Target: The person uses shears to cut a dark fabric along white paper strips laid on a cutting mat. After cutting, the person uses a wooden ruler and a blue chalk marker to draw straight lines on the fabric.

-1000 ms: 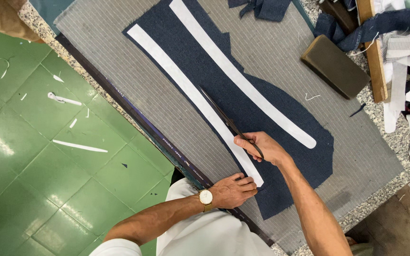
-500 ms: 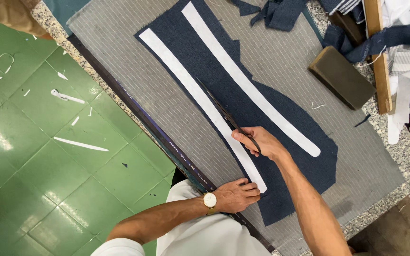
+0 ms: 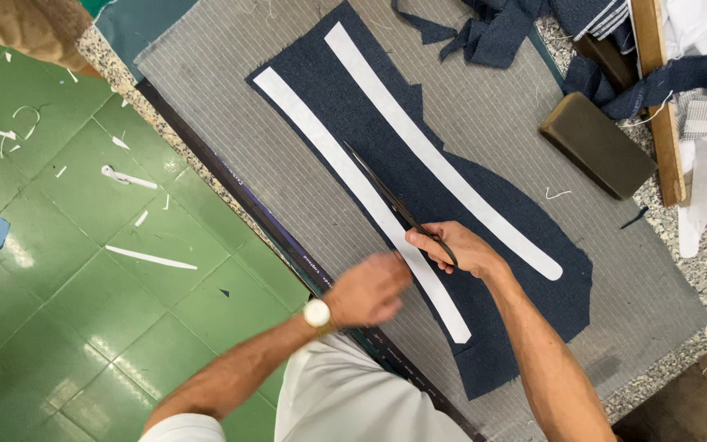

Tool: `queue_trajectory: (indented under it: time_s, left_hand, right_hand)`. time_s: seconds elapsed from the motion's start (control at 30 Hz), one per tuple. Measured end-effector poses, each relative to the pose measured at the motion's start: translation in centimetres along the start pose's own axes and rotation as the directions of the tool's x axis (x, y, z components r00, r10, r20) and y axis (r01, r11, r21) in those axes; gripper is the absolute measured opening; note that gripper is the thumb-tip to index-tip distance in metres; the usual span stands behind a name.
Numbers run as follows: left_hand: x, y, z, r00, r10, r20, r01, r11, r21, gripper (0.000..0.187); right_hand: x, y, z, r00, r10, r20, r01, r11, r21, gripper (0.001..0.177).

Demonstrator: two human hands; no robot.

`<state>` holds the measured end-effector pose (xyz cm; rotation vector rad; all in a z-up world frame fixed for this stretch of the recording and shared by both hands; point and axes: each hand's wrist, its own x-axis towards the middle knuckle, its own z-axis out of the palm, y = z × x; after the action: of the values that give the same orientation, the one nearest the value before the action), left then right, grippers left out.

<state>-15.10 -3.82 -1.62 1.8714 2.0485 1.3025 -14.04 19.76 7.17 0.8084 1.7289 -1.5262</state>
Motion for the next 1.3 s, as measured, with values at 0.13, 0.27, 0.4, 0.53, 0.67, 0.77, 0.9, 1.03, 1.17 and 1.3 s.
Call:
queue_trajectory:
  time_s: [0.13, 0.27, 0.4, 0.53, 0.67, 0.77, 0.9, 1.03, 1.17, 1.3]
  left_hand:
    - [0.6, -6.3, -5.0, 0.990, -0.120, 0.075, 0.105, 0.978, 0.179, 0.054]
    - [1.6, -9.8, -9.3, 0.982, -0.158, 0.106, 0.110, 0.927, 0.358, 0.060]
    - [1.1, -11.8, -10.6, 0.978, -0.163, 0.128, 0.103, 0.918, 0.383, 0.063]
    - [1.1, -11.7, -10.9, 0.977, -0.156, 0.147, 0.086, 0.913, 0.399, 0.062]
    - [1.3, -11.9, -11.2, 0.981, -0.144, 0.132, 0.082, 0.918, 0.389, 0.061]
    - [1.3, -11.9, -11.3, 0.983, -0.137, 0.124, 0.080, 0.921, 0.381, 0.060]
    - [1.3, -12.0, -11.3, 0.981, -0.147, 0.124, 0.090, 0.921, 0.379, 0.060]
    - [1.4, -12.0, -11.5, 0.981, -0.149, 0.127, 0.092, 0.924, 0.371, 0.060]
    - [1.5, -12.0, -11.6, 0.981, -0.144, 0.129, 0.089, 0.928, 0.363, 0.060]
    - [1.4, -12.1, -11.5, 0.983, -0.139, 0.123, 0.084, 0.925, 0.371, 0.059]
  right_hand:
    - [0.2, -1.0, 0.1, 1.000, -0.025, 0.008, 0.025, 0.999, -0.044, 0.075]
    - [0.4, -1.6, 0.1, 1.000, -0.014, -0.006, 0.014, 0.999, -0.044, 0.068]
    - [-1.4, -4.6, 0.5, 0.999, -0.020, -0.039, 0.019, 0.999, -0.034, 0.060]
    - [-1.4, -4.9, 0.6, 1.000, 0.003, -0.030, -0.004, 1.000, -0.022, 0.060]
    - [-0.3, -4.8, 0.6, 0.999, 0.021, -0.027, -0.022, 0.999, -0.045, 0.064]
    - [0.5, -5.5, 0.7, 1.000, 0.022, -0.021, -0.023, 0.998, -0.052, 0.064]
    - [1.5, -6.1, 1.1, 1.000, 0.011, -0.024, -0.012, 0.999, -0.042, 0.065]
    - [2.4, -5.7, 1.3, 1.000, 0.004, -0.014, -0.005, 0.999, -0.047, 0.062]
    - [2.1, -6.5, 1.5, 1.000, 0.016, -0.021, -0.016, 1.000, 0.007, 0.054]
    - [2.0, -6.8, 1.4, 1.000, 0.025, -0.012, -0.025, 0.999, 0.022, 0.050]
